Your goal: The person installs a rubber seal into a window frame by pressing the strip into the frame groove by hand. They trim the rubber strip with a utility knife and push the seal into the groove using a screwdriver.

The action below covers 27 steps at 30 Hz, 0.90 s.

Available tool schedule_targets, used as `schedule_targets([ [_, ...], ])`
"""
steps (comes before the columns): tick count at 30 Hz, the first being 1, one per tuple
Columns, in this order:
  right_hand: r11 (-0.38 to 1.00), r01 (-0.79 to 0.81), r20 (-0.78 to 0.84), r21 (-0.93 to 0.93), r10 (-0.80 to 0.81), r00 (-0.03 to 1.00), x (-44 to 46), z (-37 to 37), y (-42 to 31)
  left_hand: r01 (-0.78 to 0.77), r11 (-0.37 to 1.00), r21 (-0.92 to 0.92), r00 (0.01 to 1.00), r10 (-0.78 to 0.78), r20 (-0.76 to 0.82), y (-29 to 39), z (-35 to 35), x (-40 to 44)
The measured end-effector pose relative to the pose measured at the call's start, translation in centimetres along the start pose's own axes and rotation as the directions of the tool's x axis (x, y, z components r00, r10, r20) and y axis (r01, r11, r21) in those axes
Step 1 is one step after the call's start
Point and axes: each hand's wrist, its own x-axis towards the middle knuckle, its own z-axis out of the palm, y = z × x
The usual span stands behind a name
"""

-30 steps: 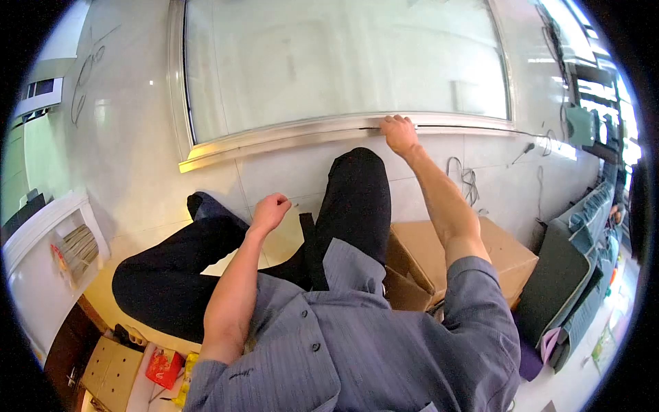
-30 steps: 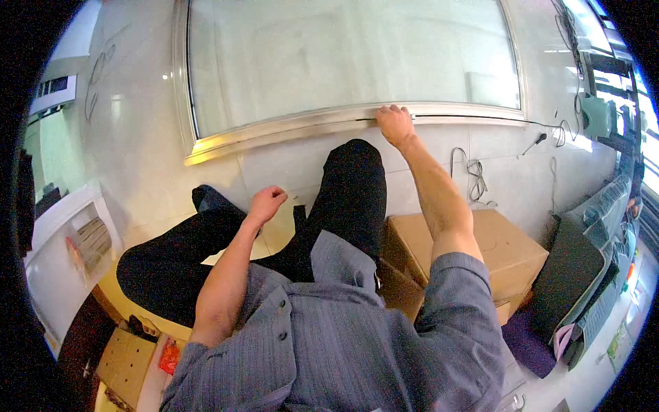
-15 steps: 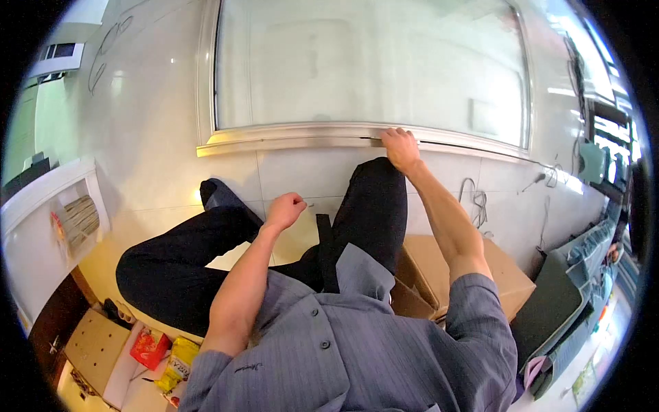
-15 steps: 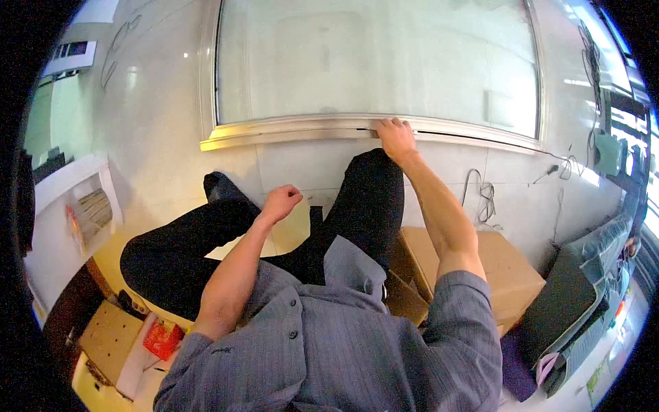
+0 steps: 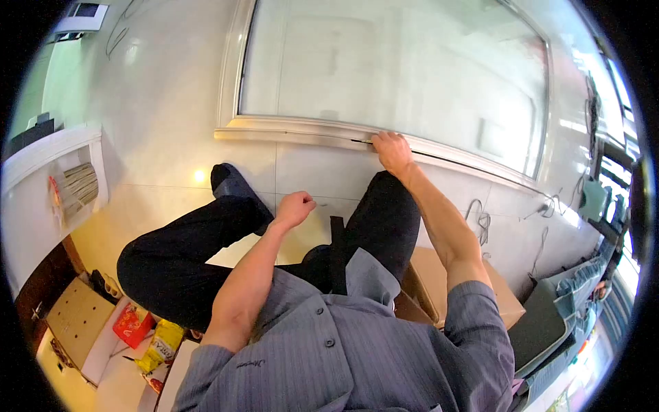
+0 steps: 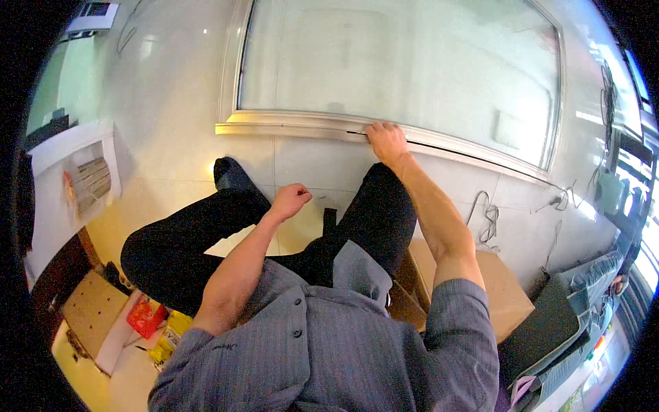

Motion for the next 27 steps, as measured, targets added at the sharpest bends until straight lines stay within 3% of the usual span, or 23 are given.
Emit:
schedule_targets([
  [3, 0.999, 0.039, 0.024, 0.005, -0.039, 0.999, 1.0, 0.0, -1.6, -0.018, 1.000, -0.014, 1.000, 0.017, -0.017, 0.0, -0.1, -0.2],
  [6, 0.991, 0.087, -0.111, 0.105, -0.076, 0.991, 1.6, 0.7, -2.0, -0.013, 1.000, -0.020, 1.000, 0.013, 0.000, -0.3, -0.2, -0.2],
  [9, 0.990, 0.121, -0.056, 0.077, -0.117, 0.992, 2.1, 1.1, -1.9, -0.025, 0.999, -0.024, 1.000, 0.025, -0.017, -0.4, -0.3, -0.1],
  [11, 0.985, 0.067, -0.001, 0.158, -0.068, 0.998, 3.2, 0.3, -4.0, -0.001, 0.997, -0.083, 1.000, 0.000, -0.010, -0.8, -0.3, 0.0],
  [18, 0.967, 0.209, -0.033, 0.142, -0.207, 0.978, 8.3, 2.1, -8.2, 0.043, 0.992, -0.119, 0.999, -0.045, -0.021, -1.5, -0.4, -0.1],
  [24, 0.976, 0.190, 0.116, 0.109, -0.203, 0.972, 12.8, 2.8, -15.0, 0.071, 0.981, -0.179, 0.997, -0.077, -0.023, -2.2, 0.0, -0.7],
  [27, 0.956, 0.268, -0.040, 0.116, -0.265, 0.963, 16.7, 3.1, -19.0, 0.039, 0.986, -0.162, 0.997, -0.050, -0.060, -3.2, 0.0, 0.0],
])
